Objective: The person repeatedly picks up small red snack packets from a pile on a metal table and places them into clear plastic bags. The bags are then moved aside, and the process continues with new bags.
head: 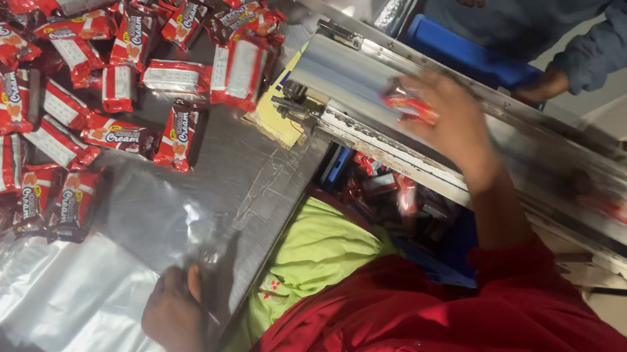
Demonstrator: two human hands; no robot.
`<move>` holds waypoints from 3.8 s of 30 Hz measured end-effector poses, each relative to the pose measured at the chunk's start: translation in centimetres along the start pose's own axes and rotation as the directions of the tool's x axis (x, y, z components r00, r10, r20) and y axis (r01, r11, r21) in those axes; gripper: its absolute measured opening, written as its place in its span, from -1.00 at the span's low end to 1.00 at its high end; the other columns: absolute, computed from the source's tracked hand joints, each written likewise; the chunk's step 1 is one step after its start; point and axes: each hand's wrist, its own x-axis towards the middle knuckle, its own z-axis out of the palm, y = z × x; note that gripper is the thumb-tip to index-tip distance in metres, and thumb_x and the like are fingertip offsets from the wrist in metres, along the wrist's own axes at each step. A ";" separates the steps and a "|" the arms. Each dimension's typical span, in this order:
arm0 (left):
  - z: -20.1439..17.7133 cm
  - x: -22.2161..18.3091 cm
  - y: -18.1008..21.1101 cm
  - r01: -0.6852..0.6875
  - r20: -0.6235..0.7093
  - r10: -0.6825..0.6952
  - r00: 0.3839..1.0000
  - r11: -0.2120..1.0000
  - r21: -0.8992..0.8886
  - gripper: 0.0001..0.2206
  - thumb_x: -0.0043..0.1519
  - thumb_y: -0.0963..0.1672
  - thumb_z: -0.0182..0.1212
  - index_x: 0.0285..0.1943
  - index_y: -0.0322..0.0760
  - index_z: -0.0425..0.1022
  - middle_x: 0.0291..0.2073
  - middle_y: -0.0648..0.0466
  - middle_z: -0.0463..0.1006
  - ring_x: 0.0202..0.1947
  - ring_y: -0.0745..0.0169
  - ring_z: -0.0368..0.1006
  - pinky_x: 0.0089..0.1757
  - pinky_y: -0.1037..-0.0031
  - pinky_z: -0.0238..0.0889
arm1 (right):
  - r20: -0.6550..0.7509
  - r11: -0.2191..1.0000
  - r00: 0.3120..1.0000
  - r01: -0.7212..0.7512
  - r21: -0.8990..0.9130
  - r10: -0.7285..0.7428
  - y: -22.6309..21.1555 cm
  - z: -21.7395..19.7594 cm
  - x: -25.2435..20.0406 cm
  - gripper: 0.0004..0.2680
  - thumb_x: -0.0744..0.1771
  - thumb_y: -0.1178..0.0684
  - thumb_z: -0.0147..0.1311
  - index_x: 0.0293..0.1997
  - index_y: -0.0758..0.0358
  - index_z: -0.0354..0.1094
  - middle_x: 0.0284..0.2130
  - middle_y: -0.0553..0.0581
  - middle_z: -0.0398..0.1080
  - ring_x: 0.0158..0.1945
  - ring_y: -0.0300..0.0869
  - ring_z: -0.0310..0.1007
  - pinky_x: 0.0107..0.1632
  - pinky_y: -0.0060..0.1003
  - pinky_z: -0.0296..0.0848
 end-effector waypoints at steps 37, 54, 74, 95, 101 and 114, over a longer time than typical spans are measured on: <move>-4.6 -2.2 3.4 0.154 -0.111 -0.252 0.961 0.827 -0.541 -0.68 0.03 -0.24 0.24 0.01 -0.26 0.56 -0.22 -0.08 0.52 -0.38 -0.01 0.50 -0.30 0.34 0.40 | 0.724 0.087 0.679 -0.719 0.689 -0.118 -13.8 26.4 -6.9 -0.70 0.27 0.12 0.24 0.07 0.24 0.29 -0.07 0.19 0.54 0.00 -0.11 0.54 0.02 -0.17 0.49; 4.1 -0.7 7.0 -0.134 0.004 0.143 0.990 0.937 -0.323 -0.70 0.20 -0.01 0.34 -0.14 -0.23 0.36 -0.33 -0.06 0.59 -0.41 -0.21 0.54 -0.38 0.09 0.38 | -0.129 0.926 0.936 0.289 -0.244 -0.326 -3.6 13.2 8.7 -0.63 0.40 -0.14 0.19 0.26 0.25 0.31 0.09 0.33 0.39 0.20 0.19 0.30 0.32 0.16 0.27; 6.8 1.6 4.0 0.109 0.107 -0.071 0.992 0.021 -0.994 -0.91 0.32 -0.15 0.13 -0.18 -0.29 0.40 -0.35 0.07 0.38 -0.32 0.39 0.28 -0.26 0.51 0.16 | 0.882 0.061 0.395 -0.905 0.422 -0.256 -2.6 21.8 -13.2 -0.63 0.26 0.10 0.19 0.20 0.35 0.37 -0.02 0.26 0.51 0.02 -0.04 0.54 0.05 -0.04 0.52; 8.0 -0.1 5.4 -0.202 -0.268 0.033 0.963 0.748 -0.633 -0.91 0.35 -0.12 0.19 -0.11 -0.21 0.52 -0.36 -0.05 0.56 -0.40 -0.07 0.52 -0.36 0.17 0.34 | 0.793 0.946 0.519 0.126 0.298 -0.318 -10.7 20.8 -6.7 -0.79 0.38 -0.04 0.15 0.07 0.20 0.47 0.05 0.17 0.51 0.16 -0.03 0.48 0.19 -0.12 0.40; 4.7 2.3 3.9 -0.241 -0.148 0.199 0.969 0.897 -0.371 -0.90 0.27 -0.13 0.23 -0.16 -0.26 0.49 -0.30 -0.13 0.57 -0.41 -0.26 0.50 -0.36 0.06 0.32 | 0.013 0.912 0.926 0.374 -0.168 -0.377 -3.0 5.2 2.2 -0.46 0.28 -0.11 0.31 0.36 0.29 0.22 0.20 0.38 0.36 0.25 0.23 0.32 0.22 0.07 0.27; 3.8 2.1 4.9 -0.266 -0.180 0.216 0.960 0.901 -0.341 -0.92 0.25 -0.14 0.25 -0.16 -0.23 0.51 -0.30 -0.06 0.58 -0.41 -0.18 0.51 -0.36 0.13 0.35 | 0.111 0.978 0.972 0.199 0.069 -0.206 4.1 -1.5 -1.6 -0.42 0.23 0.07 0.35 0.43 0.12 0.21 0.21 0.35 0.33 0.25 0.13 0.31 0.25 -0.02 0.30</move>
